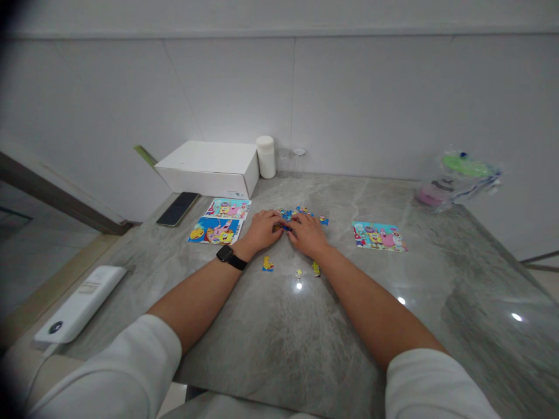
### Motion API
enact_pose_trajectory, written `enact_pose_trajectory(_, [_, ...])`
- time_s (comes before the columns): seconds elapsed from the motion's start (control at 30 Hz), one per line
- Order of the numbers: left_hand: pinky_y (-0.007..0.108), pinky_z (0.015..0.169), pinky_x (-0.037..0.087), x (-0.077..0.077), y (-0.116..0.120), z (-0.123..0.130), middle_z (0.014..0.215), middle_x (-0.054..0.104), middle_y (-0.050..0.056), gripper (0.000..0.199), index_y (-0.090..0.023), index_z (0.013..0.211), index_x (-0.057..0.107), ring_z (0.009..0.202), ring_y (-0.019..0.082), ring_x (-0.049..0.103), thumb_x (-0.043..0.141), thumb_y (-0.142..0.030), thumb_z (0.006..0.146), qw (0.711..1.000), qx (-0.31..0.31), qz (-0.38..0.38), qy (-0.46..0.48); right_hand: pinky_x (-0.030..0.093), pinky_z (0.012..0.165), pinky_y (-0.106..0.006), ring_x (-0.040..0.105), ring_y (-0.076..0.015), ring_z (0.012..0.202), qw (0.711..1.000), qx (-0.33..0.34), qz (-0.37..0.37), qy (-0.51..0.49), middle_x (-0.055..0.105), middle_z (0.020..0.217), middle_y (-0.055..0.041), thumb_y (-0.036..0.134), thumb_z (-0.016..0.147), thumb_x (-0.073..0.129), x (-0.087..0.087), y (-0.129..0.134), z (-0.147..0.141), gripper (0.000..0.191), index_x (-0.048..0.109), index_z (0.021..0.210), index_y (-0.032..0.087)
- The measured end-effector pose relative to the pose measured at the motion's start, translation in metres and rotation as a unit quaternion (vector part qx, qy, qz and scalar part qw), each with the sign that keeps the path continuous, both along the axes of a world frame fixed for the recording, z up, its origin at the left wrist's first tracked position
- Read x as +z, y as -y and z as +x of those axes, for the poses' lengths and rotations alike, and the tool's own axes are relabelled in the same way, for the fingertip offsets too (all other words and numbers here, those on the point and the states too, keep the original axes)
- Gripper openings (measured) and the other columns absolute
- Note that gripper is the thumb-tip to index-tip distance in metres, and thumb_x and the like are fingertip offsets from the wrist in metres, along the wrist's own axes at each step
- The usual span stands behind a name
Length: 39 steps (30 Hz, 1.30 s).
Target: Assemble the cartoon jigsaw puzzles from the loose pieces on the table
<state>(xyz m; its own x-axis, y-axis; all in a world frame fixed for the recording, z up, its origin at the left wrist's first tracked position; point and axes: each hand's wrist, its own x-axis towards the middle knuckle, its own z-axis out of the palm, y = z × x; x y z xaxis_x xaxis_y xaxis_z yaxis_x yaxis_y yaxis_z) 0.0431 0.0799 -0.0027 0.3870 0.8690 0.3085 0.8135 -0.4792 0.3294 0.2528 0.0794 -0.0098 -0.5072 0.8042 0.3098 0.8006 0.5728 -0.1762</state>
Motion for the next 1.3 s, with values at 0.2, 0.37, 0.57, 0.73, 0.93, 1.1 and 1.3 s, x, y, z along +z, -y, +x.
enact_pose_trajectory(0.2, [0.051, 0.107, 0.044, 0.002, 0.0012, 0.0013, 0.129, 0.068, 0.007, 0.018, -0.029, 0.106, 0.078, 0.122, 0.031, 0.057, 0.068, -0.029, 0.092, 1.0, 0.014, -0.009, -0.001, 0.043, 0.111, -0.051, 0.057, -0.0311, 0.125, 0.999, 0.01, -0.017, -0.026, 0.065, 0.134, -0.0117, 0.027, 0.095, 0.064, -0.0082, -0.0078, 0.0015, 0.027, 0.077, 0.118, 0.027])
enact_pose_trajectory(0.37, [0.049, 0.107, 0.044, 0.0004, 0.0012, 0.0021, 0.125, 0.068, 0.006, 0.015, -0.027, 0.103, 0.076, 0.121, 0.03, 0.057, 0.068, -0.027, 0.09, 1.0, 0.002, -0.01, 0.003, 0.045, 0.11, -0.049, 0.059, -0.0302, 0.12, 0.999, 0.009, -0.012, -0.035, 0.067, 0.129, -0.0112, 0.025, 0.094, 0.063, -0.0081, -0.0096, 0.0029, 0.023, 0.078, 0.112, 0.025])
enact_pose_trajectory(0.57, [0.047, 0.109, 0.043, 0.0004, 0.0017, 0.0026, 0.125, 0.068, 0.006, 0.016, -0.025, 0.103, 0.075, 0.121, 0.028, 0.057, 0.068, -0.025, 0.088, 1.0, -0.004, -0.02, 0.012, 0.044, 0.11, -0.048, 0.059, -0.0293, 0.122, 0.999, 0.013, -0.011, -0.042, 0.067, 0.129, -0.0106, 0.024, 0.092, 0.064, -0.0086, -0.0081, 0.0029, 0.024, 0.077, 0.113, 0.024])
enact_pose_trajectory(0.73, [0.048, 0.109, 0.043, 0.0029, 0.0021, 0.0029, 0.126, 0.069, 0.005, 0.015, -0.026, 0.101, 0.076, 0.121, 0.029, 0.057, 0.067, -0.026, 0.089, 1.0, -0.006, -0.02, 0.005, 0.044, 0.111, -0.047, 0.06, -0.0281, 0.122, 0.999, 0.017, -0.019, -0.048, 0.067, 0.13, -0.0094, 0.024, 0.092, 0.064, -0.0105, -0.0103, 0.0031, 0.021, 0.077, 0.108, 0.024])
enact_pose_trajectory(0.93, [0.049, 0.108, 0.043, 0.0025, 0.0042, 0.0037, 0.127, 0.068, 0.006, 0.014, -0.026, 0.099, 0.076, 0.121, 0.029, 0.057, 0.068, -0.026, 0.087, 1.0, 0.003, -0.022, 0.002, 0.045, 0.11, -0.047, 0.06, -0.0277, 0.121, 0.998, 0.024, -0.024, -0.05, 0.067, 0.129, -0.0096, 0.025, 0.091, 0.065, -0.0088, -0.0102, 0.0037, 0.025, 0.078, 0.112, 0.026])
enact_pose_trajectory(1.1, [0.048, 0.109, 0.042, 0.002, 0.0042, 0.0034, 0.126, 0.068, 0.006, 0.016, -0.025, 0.102, 0.073, 0.121, 0.028, 0.057, 0.065, -0.023, 0.088, 1.0, 0.002, -0.007, 0.007, 0.044, 0.111, -0.049, 0.059, -0.0285, 0.123, 0.998, 0.03, -0.02, -0.05, 0.067, 0.129, -0.0086, 0.027, 0.09, 0.068, -0.0063, -0.0082, 0.0049, 0.017, 0.078, 0.104, 0.026])
enact_pose_trajectory(1.3, [0.048, 0.113, 0.04, 0.0044, 0.0053, 0.0003, 0.129, 0.066, 0.007, 0.016, -0.025, 0.102, 0.072, 0.124, 0.029, 0.056, 0.068, -0.03, 0.087, 1.0, -0.008, 0.008, 0.005, 0.044, 0.111, -0.049, 0.059, -0.0292, 0.122, 0.998, 0.032, -0.018, -0.044, 0.066, 0.129, -0.0093, 0.031, 0.089, 0.073, -0.0038, -0.0073, 0.0063, 0.014, 0.077, 0.101, 0.026])
